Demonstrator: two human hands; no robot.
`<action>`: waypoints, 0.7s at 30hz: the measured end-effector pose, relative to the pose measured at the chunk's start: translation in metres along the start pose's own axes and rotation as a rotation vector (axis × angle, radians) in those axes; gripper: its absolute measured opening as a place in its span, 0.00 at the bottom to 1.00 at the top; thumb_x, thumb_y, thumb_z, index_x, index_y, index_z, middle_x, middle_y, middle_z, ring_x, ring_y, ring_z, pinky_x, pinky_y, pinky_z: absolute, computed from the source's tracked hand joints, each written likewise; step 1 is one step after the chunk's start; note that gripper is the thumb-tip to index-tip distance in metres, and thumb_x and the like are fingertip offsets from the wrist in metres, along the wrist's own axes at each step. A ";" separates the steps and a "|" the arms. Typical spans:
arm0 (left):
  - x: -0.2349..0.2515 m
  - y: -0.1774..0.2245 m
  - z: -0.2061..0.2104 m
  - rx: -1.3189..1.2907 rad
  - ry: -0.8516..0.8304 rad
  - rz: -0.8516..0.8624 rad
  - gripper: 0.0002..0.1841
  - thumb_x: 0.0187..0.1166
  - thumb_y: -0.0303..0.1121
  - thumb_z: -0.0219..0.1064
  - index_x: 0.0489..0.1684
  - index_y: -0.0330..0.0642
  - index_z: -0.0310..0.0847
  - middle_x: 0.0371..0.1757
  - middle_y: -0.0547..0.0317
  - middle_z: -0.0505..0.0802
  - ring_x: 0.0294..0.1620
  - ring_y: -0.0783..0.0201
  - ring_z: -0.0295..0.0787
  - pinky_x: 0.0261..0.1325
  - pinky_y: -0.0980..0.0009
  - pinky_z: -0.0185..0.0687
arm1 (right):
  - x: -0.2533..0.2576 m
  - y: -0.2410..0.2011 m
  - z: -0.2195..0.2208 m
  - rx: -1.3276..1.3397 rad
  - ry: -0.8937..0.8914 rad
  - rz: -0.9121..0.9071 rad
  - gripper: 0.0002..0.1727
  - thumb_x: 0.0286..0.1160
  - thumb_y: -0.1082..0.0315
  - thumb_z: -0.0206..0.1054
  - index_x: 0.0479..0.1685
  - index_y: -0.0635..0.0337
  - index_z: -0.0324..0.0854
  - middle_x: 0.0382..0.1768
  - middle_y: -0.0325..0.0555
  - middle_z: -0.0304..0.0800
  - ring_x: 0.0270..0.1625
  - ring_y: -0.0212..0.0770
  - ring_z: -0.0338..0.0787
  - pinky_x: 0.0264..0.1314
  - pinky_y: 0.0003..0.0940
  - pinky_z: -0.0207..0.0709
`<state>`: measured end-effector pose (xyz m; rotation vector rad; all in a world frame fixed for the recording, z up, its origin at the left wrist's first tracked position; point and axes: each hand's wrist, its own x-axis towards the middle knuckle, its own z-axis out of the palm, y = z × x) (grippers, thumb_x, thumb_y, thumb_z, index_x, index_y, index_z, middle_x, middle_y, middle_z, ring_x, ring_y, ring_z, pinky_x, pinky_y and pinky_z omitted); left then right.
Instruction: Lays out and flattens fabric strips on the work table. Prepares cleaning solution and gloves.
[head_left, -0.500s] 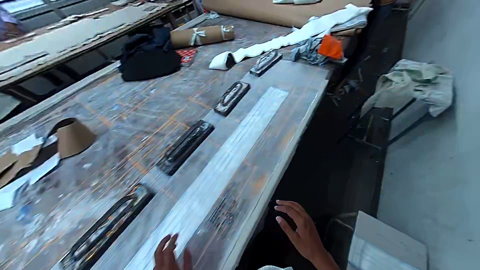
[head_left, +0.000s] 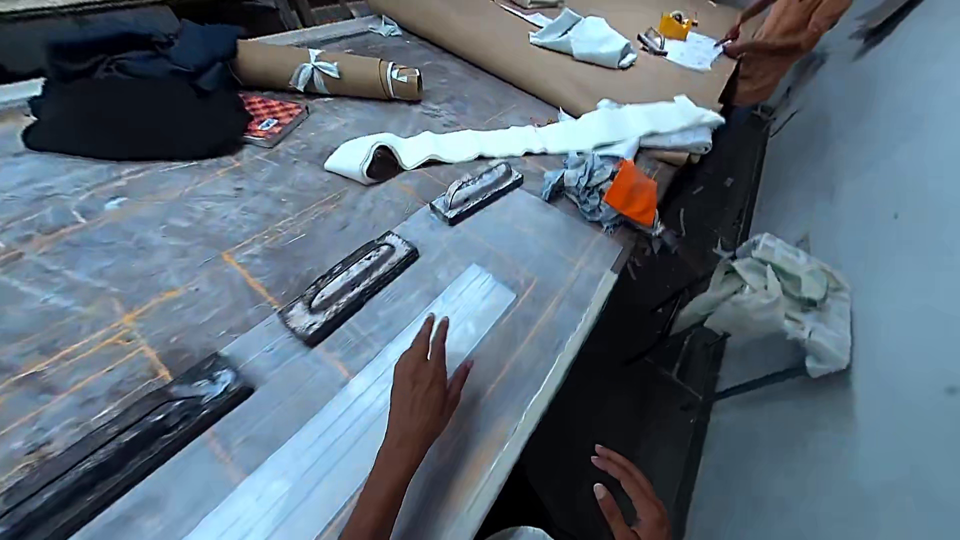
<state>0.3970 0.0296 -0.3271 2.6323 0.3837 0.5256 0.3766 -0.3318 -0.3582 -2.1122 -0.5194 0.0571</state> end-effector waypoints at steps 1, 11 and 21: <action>0.022 0.010 0.012 0.022 0.034 -0.090 0.39 0.84 0.53 0.62 0.89 0.33 0.61 0.89 0.34 0.67 0.84 0.35 0.71 0.78 0.34 0.69 | 0.025 0.006 -0.012 -0.013 -0.023 -0.002 0.21 0.84 0.56 0.62 0.61 0.62 0.89 0.71 0.54 0.86 0.76 0.47 0.83 0.81 0.45 0.75; 0.077 0.154 0.112 -0.538 -0.341 0.308 0.20 0.91 0.48 0.56 0.61 0.48 0.90 0.58 0.63 0.97 0.62 0.66 0.93 0.78 0.52 0.78 | 0.203 0.085 -0.098 0.074 0.014 0.094 0.18 0.83 0.63 0.61 0.59 0.66 0.88 0.67 0.55 0.88 0.67 0.42 0.89 0.67 0.35 0.85; 0.244 0.155 0.153 -0.477 0.107 -0.129 0.17 0.84 0.41 0.65 0.55 0.36 0.91 0.50 0.53 0.97 0.50 0.63 0.96 0.55 0.60 0.93 | 0.410 0.184 -0.183 0.230 0.074 0.098 0.16 0.83 0.66 0.59 0.55 0.66 0.88 0.52 0.49 0.94 0.49 0.40 0.94 0.55 0.33 0.89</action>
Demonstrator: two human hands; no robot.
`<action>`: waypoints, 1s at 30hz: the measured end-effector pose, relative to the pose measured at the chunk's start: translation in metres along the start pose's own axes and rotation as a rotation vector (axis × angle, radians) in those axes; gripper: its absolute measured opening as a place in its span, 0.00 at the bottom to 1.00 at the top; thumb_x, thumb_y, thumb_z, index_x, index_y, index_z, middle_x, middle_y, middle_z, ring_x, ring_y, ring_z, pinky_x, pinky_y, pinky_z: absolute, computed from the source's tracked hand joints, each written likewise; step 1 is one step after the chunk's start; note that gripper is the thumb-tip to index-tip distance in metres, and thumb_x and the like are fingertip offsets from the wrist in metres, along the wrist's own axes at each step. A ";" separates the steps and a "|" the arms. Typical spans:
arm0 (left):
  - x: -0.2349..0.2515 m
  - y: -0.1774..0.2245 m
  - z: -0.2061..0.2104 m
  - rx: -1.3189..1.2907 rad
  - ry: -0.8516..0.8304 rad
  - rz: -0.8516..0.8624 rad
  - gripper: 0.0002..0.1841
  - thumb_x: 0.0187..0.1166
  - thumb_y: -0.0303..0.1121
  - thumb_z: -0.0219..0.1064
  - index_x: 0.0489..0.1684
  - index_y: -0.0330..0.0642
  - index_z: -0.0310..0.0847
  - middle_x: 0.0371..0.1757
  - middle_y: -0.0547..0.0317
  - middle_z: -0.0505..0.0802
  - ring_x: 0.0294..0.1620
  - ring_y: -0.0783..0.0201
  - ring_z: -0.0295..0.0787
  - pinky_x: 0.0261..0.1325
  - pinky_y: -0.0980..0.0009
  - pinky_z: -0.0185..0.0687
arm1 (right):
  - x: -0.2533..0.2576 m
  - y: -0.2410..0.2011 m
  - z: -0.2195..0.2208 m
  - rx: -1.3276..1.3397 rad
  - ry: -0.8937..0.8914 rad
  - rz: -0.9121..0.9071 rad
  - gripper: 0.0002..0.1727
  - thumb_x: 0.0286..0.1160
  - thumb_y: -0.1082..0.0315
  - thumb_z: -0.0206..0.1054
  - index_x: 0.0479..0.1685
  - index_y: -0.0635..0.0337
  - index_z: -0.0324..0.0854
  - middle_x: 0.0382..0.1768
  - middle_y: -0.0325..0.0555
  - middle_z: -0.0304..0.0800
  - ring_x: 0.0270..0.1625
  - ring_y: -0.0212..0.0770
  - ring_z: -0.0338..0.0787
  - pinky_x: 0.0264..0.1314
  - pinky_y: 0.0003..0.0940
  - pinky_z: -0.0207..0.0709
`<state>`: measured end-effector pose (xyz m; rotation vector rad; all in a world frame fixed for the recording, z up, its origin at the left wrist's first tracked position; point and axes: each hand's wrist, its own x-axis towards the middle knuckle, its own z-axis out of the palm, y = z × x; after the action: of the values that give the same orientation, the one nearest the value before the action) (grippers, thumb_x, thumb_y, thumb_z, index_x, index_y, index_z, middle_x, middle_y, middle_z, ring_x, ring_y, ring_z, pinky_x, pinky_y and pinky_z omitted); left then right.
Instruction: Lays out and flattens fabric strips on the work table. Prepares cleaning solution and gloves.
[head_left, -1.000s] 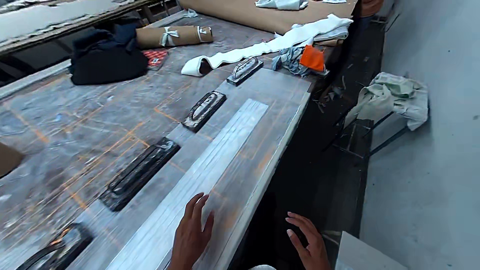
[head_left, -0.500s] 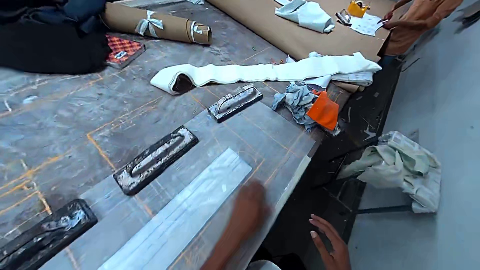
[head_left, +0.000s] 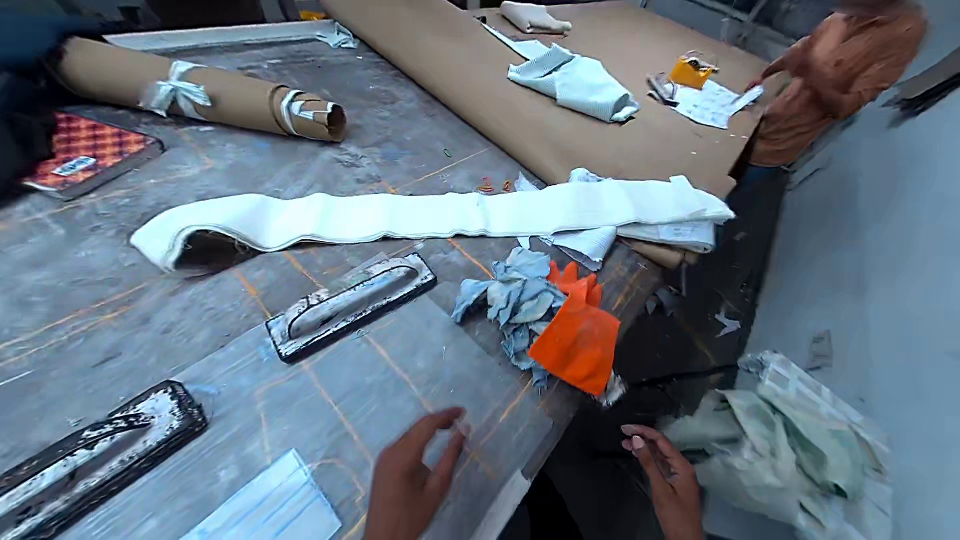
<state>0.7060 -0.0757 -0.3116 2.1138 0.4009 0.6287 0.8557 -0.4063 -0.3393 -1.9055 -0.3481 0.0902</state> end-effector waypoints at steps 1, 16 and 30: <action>0.029 -0.006 -0.007 0.093 0.071 -0.024 0.18 0.83 0.41 0.65 0.56 0.35 0.90 0.50 0.51 0.97 0.49 0.60 0.96 0.54 0.57 0.93 | 0.022 0.001 -0.006 0.023 -0.029 -0.016 0.15 0.84 0.67 0.59 0.55 0.68 0.87 0.52 0.48 0.94 0.49 0.39 0.94 0.55 0.33 0.89; 0.094 0.068 0.080 0.204 0.112 -0.525 0.20 0.76 0.51 0.70 0.49 0.42 0.89 0.38 0.65 0.95 0.31 0.71 0.92 0.30 0.72 0.88 | 0.177 -0.014 0.027 -0.013 -0.412 0.203 0.38 0.56 0.30 0.76 0.48 0.57 0.88 0.36 0.33 0.94 0.38 0.27 0.93 0.42 0.28 0.89; 0.037 0.091 0.147 -0.048 0.292 -0.449 0.11 0.79 0.36 0.68 0.45 0.37 0.90 0.38 0.61 0.95 0.31 0.74 0.91 0.33 0.76 0.89 | 0.278 -0.111 0.049 0.375 -0.404 0.227 0.15 0.70 0.69 0.78 0.55 0.58 0.85 0.42 0.42 0.96 0.41 0.37 0.95 0.46 0.38 0.92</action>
<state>0.8250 -0.2053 -0.2990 1.8022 0.9803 0.6689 1.0875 -0.2481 -0.2244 -1.5387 -0.3544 0.6534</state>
